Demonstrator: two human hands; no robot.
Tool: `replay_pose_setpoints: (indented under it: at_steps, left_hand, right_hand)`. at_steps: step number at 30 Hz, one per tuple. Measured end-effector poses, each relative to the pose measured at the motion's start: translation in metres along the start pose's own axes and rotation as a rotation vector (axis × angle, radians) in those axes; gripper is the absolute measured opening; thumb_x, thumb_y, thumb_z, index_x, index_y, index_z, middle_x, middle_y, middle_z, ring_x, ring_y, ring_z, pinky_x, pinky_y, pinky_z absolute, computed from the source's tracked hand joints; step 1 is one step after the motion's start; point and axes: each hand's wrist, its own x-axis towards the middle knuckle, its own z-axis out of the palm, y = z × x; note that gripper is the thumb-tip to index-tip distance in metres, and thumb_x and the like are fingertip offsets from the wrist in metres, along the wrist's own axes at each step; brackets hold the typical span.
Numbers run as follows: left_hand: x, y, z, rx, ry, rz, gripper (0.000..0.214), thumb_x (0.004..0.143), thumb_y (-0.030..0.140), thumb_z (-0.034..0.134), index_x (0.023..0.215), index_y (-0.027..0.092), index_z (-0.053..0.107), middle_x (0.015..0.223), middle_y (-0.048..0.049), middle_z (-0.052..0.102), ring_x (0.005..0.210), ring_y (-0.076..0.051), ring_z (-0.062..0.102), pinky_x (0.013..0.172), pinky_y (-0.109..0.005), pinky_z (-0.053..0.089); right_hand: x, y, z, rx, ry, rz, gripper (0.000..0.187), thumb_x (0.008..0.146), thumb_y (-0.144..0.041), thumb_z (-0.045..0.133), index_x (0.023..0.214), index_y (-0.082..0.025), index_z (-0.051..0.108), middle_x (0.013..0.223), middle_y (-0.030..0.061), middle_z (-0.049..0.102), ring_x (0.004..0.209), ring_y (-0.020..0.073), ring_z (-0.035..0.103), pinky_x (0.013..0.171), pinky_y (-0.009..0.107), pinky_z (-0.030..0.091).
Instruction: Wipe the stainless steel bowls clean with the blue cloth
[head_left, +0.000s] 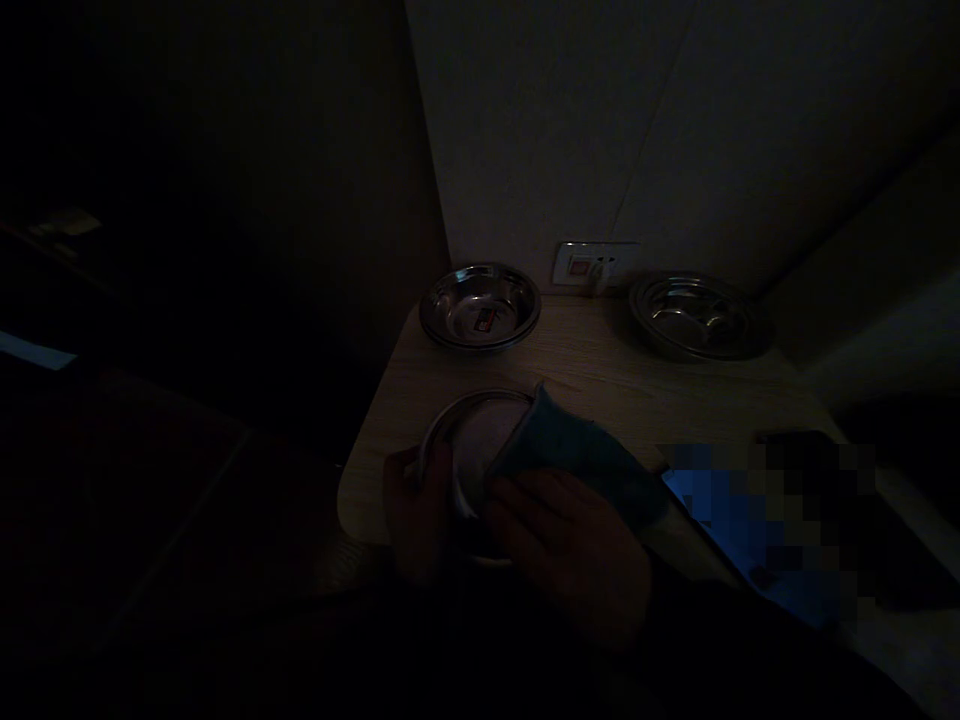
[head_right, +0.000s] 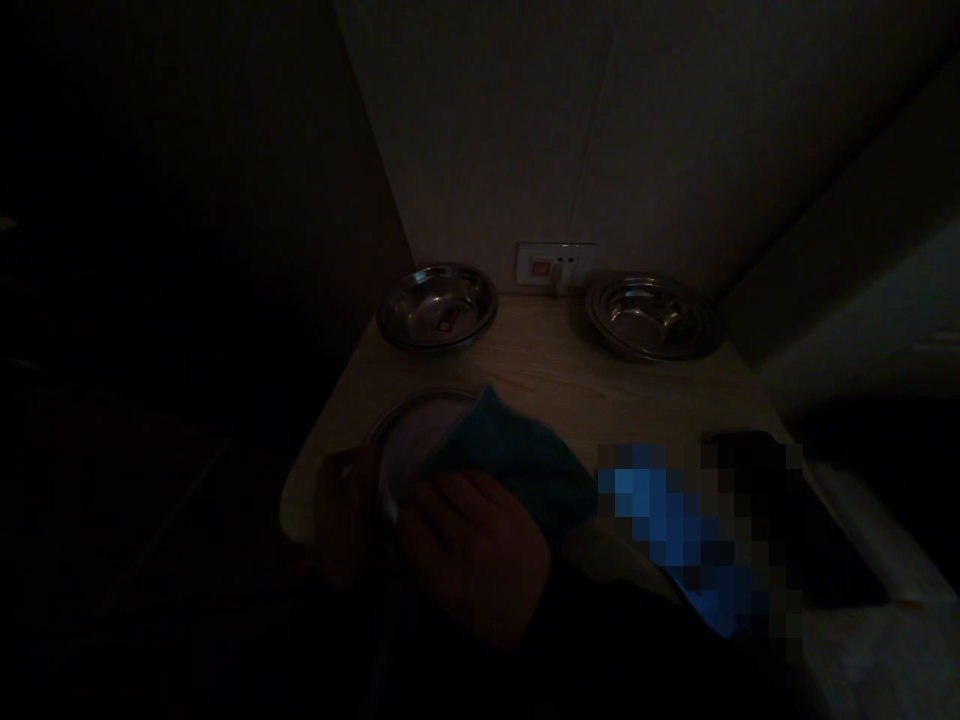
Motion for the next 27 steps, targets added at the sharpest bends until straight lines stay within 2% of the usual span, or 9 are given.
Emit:
replay_pose_setpoints:
  at_steps: [3, 9, 15, 20, 27]
  left_hand:
    - [0.001, 0.001, -0.001, 0.01, 0.016, -0.001, 0.045, 0.061, 0.057, 0.057, 0.082, 0.017, 0.053, 0.078, -0.0057, 0.062, 0.072, -0.02, 0.059, 0.063, -0.032, 0.047]
    - [-0.001, 0.002, 0.002, -0.079, -0.007, -0.035, 0.046, 0.062, 0.056, 0.06, 0.086, 0.018, 0.053, 0.075, -0.0042, 0.062, 0.068, -0.019, 0.06, 0.057, -0.03, 0.046]
    - [0.0, 0.0, 0.0, -0.036, 0.068, 0.011, 0.043, 0.062, 0.056, 0.059, 0.08, 0.018, 0.052, 0.077, -0.005, 0.062, 0.073, -0.02, 0.059, 0.064, -0.034, 0.047]
    - [-0.001, 0.0, 0.001, -0.062, 0.05, -0.009, 0.043, 0.062, 0.055, 0.059, 0.082, 0.019, 0.052, 0.074, -0.004, 0.061, 0.069, -0.02, 0.059, 0.06, -0.033, 0.047]
    - [0.0, -0.002, 0.001, -0.042, 0.069, -0.005, 0.044, 0.061, 0.057, 0.057, 0.081, 0.018, 0.051, 0.074, -0.0045, 0.06, 0.067, -0.02, 0.058, 0.06, -0.034, 0.046]
  right_hand:
    - [0.006, -0.002, 0.004, -0.004, 0.01, -0.002, 0.034, 0.096, -0.012, 0.034, 0.088, -0.014, 0.067, 0.09, 0.0077, 0.071, 0.076, 0.0178, 0.058, 0.065, 0.031, 0.046]
    - [-0.008, -0.003, -0.007, -0.015, 0.023, 0.022, 0.039, 0.098, -0.012, 0.031, 0.084, -0.014, 0.068, 0.088, 0.0058, 0.072, 0.075, 0.0171, 0.058, 0.065, 0.03, 0.047]
    - [0.014, -0.006, 0.007, -0.004, 0.05, 0.035, 0.038, 0.097, -0.013, 0.032, 0.087, -0.013, 0.068, 0.089, 0.0056, 0.072, 0.075, 0.0181, 0.059, 0.065, 0.031, 0.047]
    - [0.008, -0.012, 0.005, 0.018, 0.053, 0.079, 0.041, 0.099, -0.015, 0.029, 0.085, -0.013, 0.068, 0.092, 0.0051, 0.072, 0.076, 0.0176, 0.058, 0.066, 0.03, 0.047]
    - [0.021, 0.002, 0.012, 0.03, -0.009, 0.043, 0.025, 0.094, -0.016, 0.042, 0.093, -0.011, 0.066, 0.093, 0.0062, 0.071, 0.08, 0.0207, 0.058, 0.067, 0.032, 0.049]
